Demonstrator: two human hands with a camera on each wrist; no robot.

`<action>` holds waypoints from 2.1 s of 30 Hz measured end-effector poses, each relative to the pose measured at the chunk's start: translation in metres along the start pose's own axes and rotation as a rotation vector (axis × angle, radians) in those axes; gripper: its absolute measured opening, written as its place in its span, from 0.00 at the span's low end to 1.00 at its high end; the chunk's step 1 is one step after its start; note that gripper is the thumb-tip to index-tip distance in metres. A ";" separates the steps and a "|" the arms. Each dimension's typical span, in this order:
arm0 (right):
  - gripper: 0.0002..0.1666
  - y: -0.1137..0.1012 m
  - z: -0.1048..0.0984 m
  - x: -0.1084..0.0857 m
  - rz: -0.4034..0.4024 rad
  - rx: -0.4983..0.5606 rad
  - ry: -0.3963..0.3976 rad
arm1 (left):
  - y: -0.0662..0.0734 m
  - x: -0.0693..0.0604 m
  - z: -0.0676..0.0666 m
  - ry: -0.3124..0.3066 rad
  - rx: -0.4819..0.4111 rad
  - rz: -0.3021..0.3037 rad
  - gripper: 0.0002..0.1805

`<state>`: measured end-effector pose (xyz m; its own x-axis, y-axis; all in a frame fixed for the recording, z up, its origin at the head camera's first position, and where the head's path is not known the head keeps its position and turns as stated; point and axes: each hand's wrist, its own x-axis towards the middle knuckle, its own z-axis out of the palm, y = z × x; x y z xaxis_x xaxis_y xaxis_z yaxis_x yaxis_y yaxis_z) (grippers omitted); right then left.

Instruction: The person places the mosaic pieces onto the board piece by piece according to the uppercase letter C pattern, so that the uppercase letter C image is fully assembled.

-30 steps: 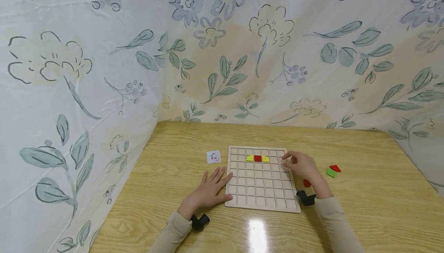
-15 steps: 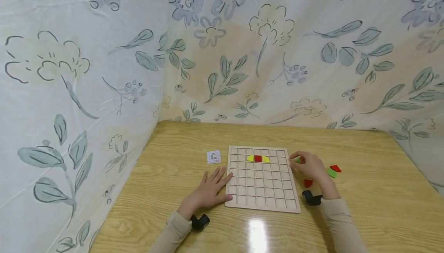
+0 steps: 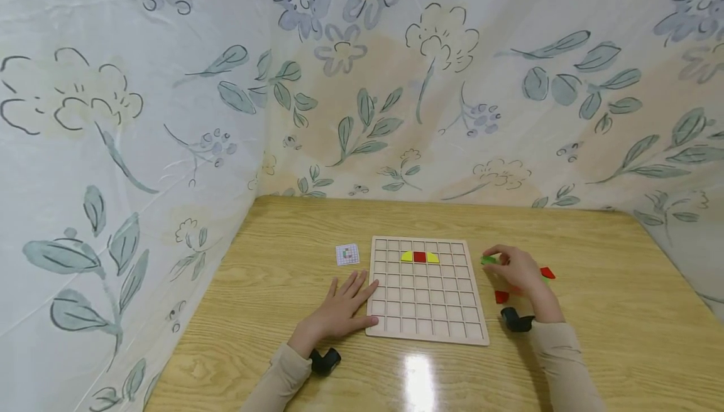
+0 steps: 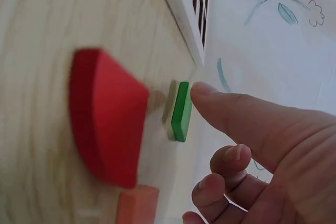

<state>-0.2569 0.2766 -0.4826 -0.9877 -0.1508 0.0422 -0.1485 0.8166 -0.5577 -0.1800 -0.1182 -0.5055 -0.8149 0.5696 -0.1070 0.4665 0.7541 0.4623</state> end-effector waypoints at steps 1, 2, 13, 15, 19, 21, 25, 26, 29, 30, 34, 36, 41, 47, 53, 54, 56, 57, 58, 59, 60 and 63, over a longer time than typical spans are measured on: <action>0.17 0.001 0.000 0.000 0.005 0.001 -0.002 | 0.000 0.000 0.000 0.000 -0.001 0.000 0.39; 0.18 0.002 0.000 0.000 0.010 -0.002 -0.002 | 0.000 0.000 0.000 0.000 0.000 -0.001 0.39; 0.20 0.014 -0.002 -0.001 0.038 -0.040 -0.010 | 0.000 0.002 0.000 0.006 0.010 0.009 0.39; 0.20 0.014 -0.002 -0.001 0.039 -0.046 -0.015 | 0.000 0.002 -0.001 0.009 0.014 0.013 0.39; 0.20 0.013 -0.004 -0.002 0.041 -0.054 -0.021 | 0.000 0.002 -0.001 0.010 0.017 0.015 0.39; 0.20 0.011 -0.005 -0.002 0.043 -0.058 -0.028 | 0.001 0.002 -0.001 0.010 0.016 0.014 0.39; 0.19 0.008 -0.007 -0.003 0.042 -0.070 -0.035 | 0.001 0.002 -0.002 0.008 0.014 0.014 0.39; 0.19 0.008 -0.007 -0.003 0.041 -0.073 -0.035 | 0.001 0.003 -0.002 0.009 0.015 0.015 0.39; 0.18 0.008 -0.006 -0.003 0.037 -0.079 -0.034 | 0.001 0.002 -0.002 0.009 0.017 0.015 0.39; 0.18 0.008 -0.006 -0.003 0.038 -0.082 -0.033 | 0.000 0.003 -0.002 0.010 0.019 0.017 0.39; 0.17 0.008 -0.006 -0.003 0.034 -0.085 -0.030 | 0.001 0.002 -0.003 0.008 0.021 0.017 0.39; 0.17 0.007 -0.006 -0.003 0.031 -0.085 -0.026 | 0.001 0.002 -0.003 0.004 0.016 0.015 0.40; 0.17 0.006 -0.006 -0.004 0.024 -0.081 -0.018 | 0.000 0.002 -0.002 -0.002 0.011 0.009 0.40; 0.17 0.001 -0.006 -0.004 0.011 -0.084 -0.002 | 0.000 0.000 0.000 -0.003 0.002 0.008 0.40; 0.18 -0.006 -0.004 -0.007 0.004 -0.085 0.020 | -0.001 -0.002 0.001 0.000 -0.002 0.011 0.39; 0.18 -0.007 -0.004 -0.008 0.006 -0.080 0.021 | -0.002 -0.003 0.001 0.000 -0.001 0.011 0.40; 0.18 -0.010 -0.003 -0.009 0.010 -0.075 0.023 | -0.002 -0.003 0.001 -0.002 0.003 0.011 0.40; 0.18 -0.012 -0.002 -0.009 0.011 -0.074 0.024 | -0.003 -0.003 0.001 -0.002 0.004 0.011 0.40; 0.18 -0.014 -0.002 -0.010 0.010 -0.074 0.026 | -0.003 -0.004 0.002 -0.001 0.007 0.013 0.40; 0.18 -0.016 -0.001 -0.010 0.008 -0.071 0.027 | -0.003 -0.004 0.002 0.000 0.007 0.015 0.40; 0.18 -0.018 -0.001 -0.011 0.005 -0.068 0.029 | -0.004 -0.004 0.002 0.001 0.008 0.018 0.39; 0.17 -0.022 0.000 -0.012 -0.006 -0.055 0.031 | -0.004 -0.005 0.002 0.006 0.002 0.025 0.39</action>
<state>-0.2419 0.2601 -0.4707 -0.9877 -0.1393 0.0713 -0.1562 0.8454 -0.5108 -0.1774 -0.1230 -0.5087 -0.8050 0.5865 -0.0898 0.4877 0.7402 0.4628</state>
